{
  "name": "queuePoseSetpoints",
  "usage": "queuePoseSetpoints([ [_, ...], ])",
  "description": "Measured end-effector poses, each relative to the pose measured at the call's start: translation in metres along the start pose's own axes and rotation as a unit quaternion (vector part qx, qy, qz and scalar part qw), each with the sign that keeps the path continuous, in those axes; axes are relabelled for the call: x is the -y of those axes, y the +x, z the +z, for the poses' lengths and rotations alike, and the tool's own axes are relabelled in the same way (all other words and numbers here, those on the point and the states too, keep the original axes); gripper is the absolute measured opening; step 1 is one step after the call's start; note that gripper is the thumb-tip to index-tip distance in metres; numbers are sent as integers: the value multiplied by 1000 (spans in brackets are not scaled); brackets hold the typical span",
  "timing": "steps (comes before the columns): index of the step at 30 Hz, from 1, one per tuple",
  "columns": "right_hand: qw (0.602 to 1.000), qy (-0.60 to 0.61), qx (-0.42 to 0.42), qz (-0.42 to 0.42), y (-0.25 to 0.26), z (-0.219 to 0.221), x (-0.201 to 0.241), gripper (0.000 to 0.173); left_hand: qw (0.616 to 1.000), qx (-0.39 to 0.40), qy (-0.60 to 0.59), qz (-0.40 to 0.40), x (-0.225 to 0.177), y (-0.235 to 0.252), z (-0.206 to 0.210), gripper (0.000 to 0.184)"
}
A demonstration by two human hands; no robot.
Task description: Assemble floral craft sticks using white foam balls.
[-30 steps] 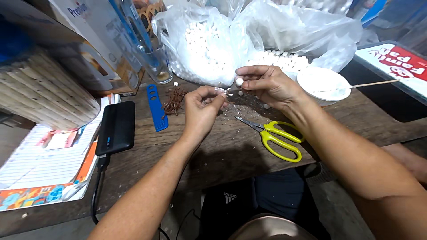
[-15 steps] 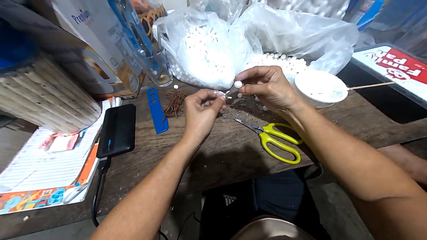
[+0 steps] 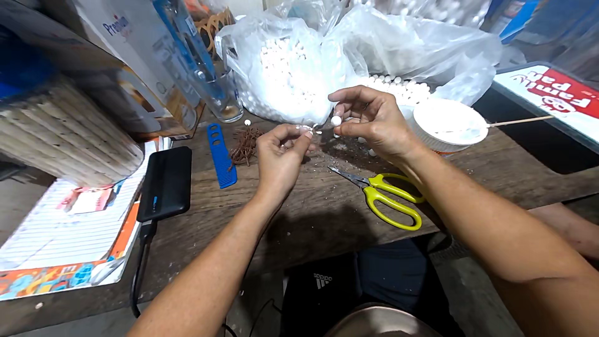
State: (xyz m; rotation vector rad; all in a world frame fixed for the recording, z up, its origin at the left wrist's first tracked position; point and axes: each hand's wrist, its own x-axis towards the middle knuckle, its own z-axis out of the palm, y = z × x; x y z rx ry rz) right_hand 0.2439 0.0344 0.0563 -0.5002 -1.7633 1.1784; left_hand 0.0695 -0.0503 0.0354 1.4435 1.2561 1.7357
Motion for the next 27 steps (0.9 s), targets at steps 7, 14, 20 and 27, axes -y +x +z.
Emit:
queuePoseSetpoints([
  [7,997,-50,15,56,-4,5,4,21,993,-100,-63,29,2,6,2,12],
  [14,980,-187,5,-61,-22,30,16,24,993,-87,-77,-15,1,4,23,4],
  [20,914,-359,-9,-187,-32,45,23,30,988,-120,-94,-18,3,15,35,5],
  [27,885,-402,-10,-233,-40,52,27,38,988,-93,-116,-45,-3,5,35,10],
])
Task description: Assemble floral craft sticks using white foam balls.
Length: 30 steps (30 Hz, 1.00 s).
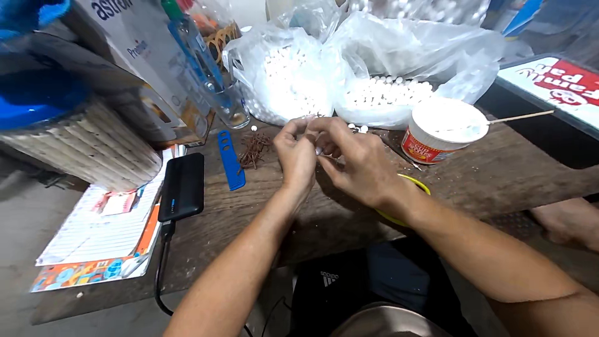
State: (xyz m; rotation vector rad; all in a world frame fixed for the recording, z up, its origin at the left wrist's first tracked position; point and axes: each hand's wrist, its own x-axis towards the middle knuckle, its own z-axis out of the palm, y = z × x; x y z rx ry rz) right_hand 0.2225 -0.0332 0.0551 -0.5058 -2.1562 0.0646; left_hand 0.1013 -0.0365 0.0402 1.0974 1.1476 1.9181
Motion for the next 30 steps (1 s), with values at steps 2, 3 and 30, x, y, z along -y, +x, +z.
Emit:
queuePoseSetpoints([
  [2,1000,-26,3,11,-9,-14,-2,32,998,-20,-49,-44,-5,6,3,13],
  [3,998,-61,7,28,-17,-23,-5,25,996,-19,-61,-64,-8,8,3,14],
  [30,940,-263,121,182,-55,-47,-39,12,989,57,-105,-82,-7,9,-8,18],
])
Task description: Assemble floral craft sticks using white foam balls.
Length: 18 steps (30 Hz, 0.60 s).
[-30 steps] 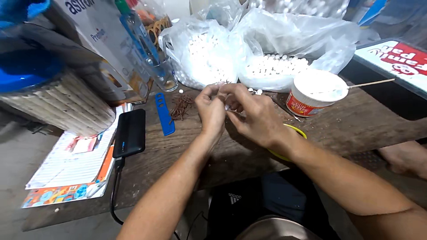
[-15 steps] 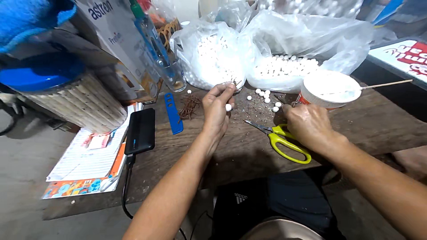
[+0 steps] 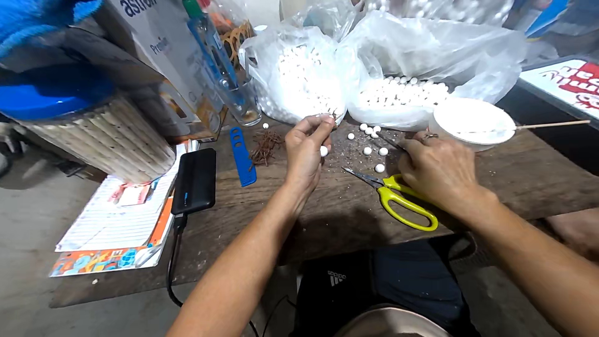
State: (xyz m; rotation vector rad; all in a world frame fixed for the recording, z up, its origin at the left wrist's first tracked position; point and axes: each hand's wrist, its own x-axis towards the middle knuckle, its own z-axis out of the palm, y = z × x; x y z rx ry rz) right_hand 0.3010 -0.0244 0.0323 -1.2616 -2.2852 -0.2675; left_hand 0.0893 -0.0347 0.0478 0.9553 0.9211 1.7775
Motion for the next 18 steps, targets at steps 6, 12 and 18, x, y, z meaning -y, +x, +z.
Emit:
queuePoseSetpoints([
  [6,961,166,-160,-152,-10,-15,34,25,999,-3,34,26,2,-1,0,15],
  [12,953,179,-175,-172,-14,-10,42,26,998,4,38,39,3,-2,1,15],
  [18,957,169,-172,-162,-13,-9,45,25,997,15,60,53,4,-4,0,13],
])
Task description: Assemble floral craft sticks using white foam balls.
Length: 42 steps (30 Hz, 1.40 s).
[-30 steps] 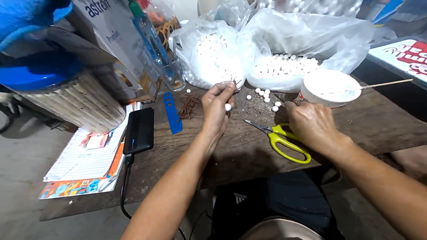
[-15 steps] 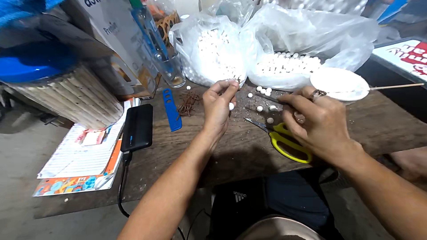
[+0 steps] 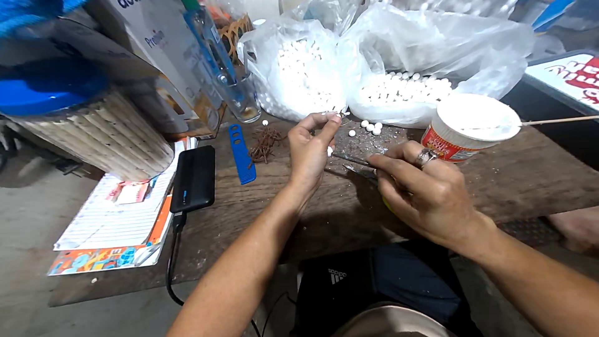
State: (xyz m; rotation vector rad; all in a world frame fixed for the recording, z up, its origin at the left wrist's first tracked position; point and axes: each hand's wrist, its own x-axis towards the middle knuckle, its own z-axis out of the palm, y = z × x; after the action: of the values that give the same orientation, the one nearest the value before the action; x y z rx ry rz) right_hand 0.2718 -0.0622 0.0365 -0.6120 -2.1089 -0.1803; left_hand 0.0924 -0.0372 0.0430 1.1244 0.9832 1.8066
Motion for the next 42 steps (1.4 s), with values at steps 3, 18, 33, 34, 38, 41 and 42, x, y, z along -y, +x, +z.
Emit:
queuePoseSetpoints([
  [3,1000,-11,4,-3,-1,3,0,24,1000,-6,1,6,1,2,1,12],
  [18,862,452,-179,147,13,29,5,25,998,15,-1,-68,-3,-6,-4,13],
  [33,898,386,-172,119,13,41,10,23,997,33,12,-63,-5,-12,-3,15],
  [34,897,389,-172,123,13,41,11,23,997,35,10,-65,-5,-13,-3,15],
  [38,894,394,-169,132,12,43,14,24,997,42,-9,-68,-7,-15,-2,15],
  [41,897,389,-164,133,12,45,15,22,997,39,-25,-60,-5,-13,-2,17],
  [42,897,389,-161,137,12,45,16,22,997,40,-24,-58,-5,-13,-2,17],
])
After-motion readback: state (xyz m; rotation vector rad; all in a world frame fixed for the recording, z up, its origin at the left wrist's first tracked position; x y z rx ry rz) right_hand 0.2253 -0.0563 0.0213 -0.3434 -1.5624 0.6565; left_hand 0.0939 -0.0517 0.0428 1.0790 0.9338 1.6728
